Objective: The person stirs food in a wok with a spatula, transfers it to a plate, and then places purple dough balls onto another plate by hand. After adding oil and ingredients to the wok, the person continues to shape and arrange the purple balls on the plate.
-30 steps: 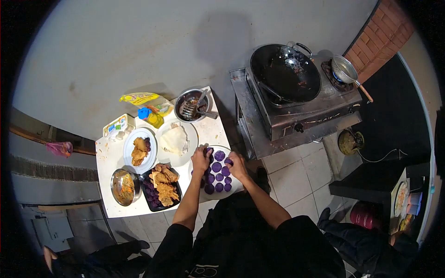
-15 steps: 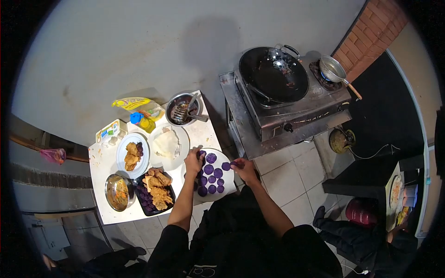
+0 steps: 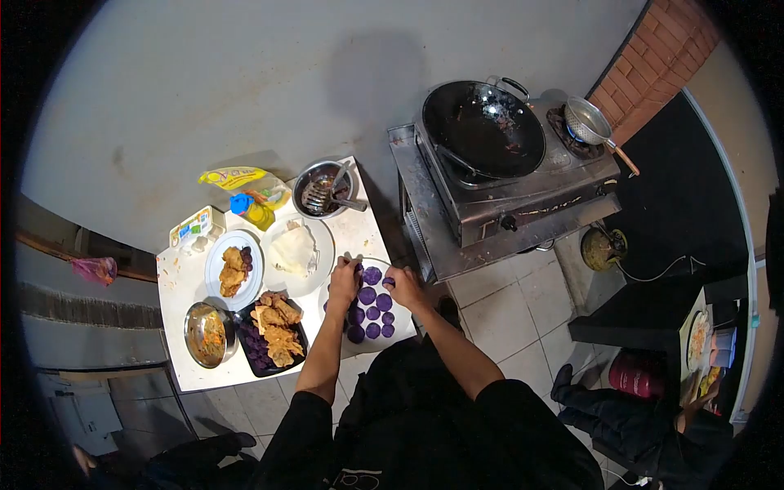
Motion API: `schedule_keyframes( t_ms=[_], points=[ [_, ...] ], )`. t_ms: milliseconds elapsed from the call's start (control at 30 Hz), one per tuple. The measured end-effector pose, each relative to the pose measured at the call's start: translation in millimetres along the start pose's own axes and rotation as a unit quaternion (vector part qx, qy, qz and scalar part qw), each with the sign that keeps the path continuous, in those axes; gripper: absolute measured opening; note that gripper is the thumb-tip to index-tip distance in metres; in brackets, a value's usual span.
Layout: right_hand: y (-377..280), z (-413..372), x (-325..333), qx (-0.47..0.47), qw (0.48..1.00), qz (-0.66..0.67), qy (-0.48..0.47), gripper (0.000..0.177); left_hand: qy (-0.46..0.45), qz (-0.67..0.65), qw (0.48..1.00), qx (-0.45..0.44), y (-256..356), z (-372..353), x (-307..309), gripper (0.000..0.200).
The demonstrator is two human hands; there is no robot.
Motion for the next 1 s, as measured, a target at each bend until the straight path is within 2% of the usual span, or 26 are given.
schedule_keyframes(
  t_ms=[33, 133, 233, 333, 433, 533, 633, 833, 933, 1000],
  points=[
    [6.9, 0.3, -6.6, 0.002, 1.0, -0.001, 0.002, 0.021, 0.01, -0.002, 1.0, -0.003, 0.6, 0.2, 1.9, 0.032],
    [11.0, 2.5, -16.1, 0.09, 0.995, -0.02, 0.037, 0.024, 0.018, 0.015, 1.0, 0.011, 2.7, 0.7, 8.0, 0.029],
    [14.7, -3.0, -5.6, 0.119, 0.989, 0.022, 0.088, 0.033, 0.031, 0.032, 0.998, 0.034, 5.7, 2.9, 15.3, 0.028],
    [29.7, -6.8, -1.5, 0.092, 0.993, -0.016, 0.074, 0.042, 0.042, 0.036, 0.998, 0.033, 11.4, 4.7, 22.2, 0.025],
    [32.7, -18.0, -0.6, 0.092, 0.994, -0.053, 0.025, 0.043, 0.018, 0.058, 0.997, 0.045, 12.5, 7.1, 17.3, 0.024],
    [24.6, -27.1, 3.0, 0.119, 0.99, -0.075, 0.004, 0.046, 0.016, 0.037, 0.999, -0.013, 13.2, 7.9, 9.4, 0.026],
    [23.3, -30.9, 4.7, 0.121, 0.989, -0.088, 0.019, 0.047, 0.013, 0.046, 0.998, -0.036, 15.8, 7.0, 5.7, 0.031],
    [26.1, -30.9, 3.7, 0.091, 0.992, -0.088, 0.024, 0.046, 0.006, 0.06, 0.998, -0.028, 15.7, 6.2, 8.4, 0.036],
    [22.5, -32.3, 4.0, 0.106, 0.99, -0.097, 0.013, 0.045, 0.024, 0.071, 0.997, -0.034, 24.9, 5.2, 17.0, 0.036],
    [21.5, -30.4, 5.9, 0.102, 0.99, -0.088, 0.036, 0.045, 0.0, 0.063, 0.998, -0.028, 14.9, 5.7, 7.5, 0.036]
  ],
)
Point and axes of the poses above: each hand's wrist, its own z-axis towards the middle knuckle, its own x-axis out of the back of the hand, y = z × x, the point moved 9 cm from there along z, towards the middle knuckle, and after that the axes turned 10 degrees about y, right-handed, at the moved point
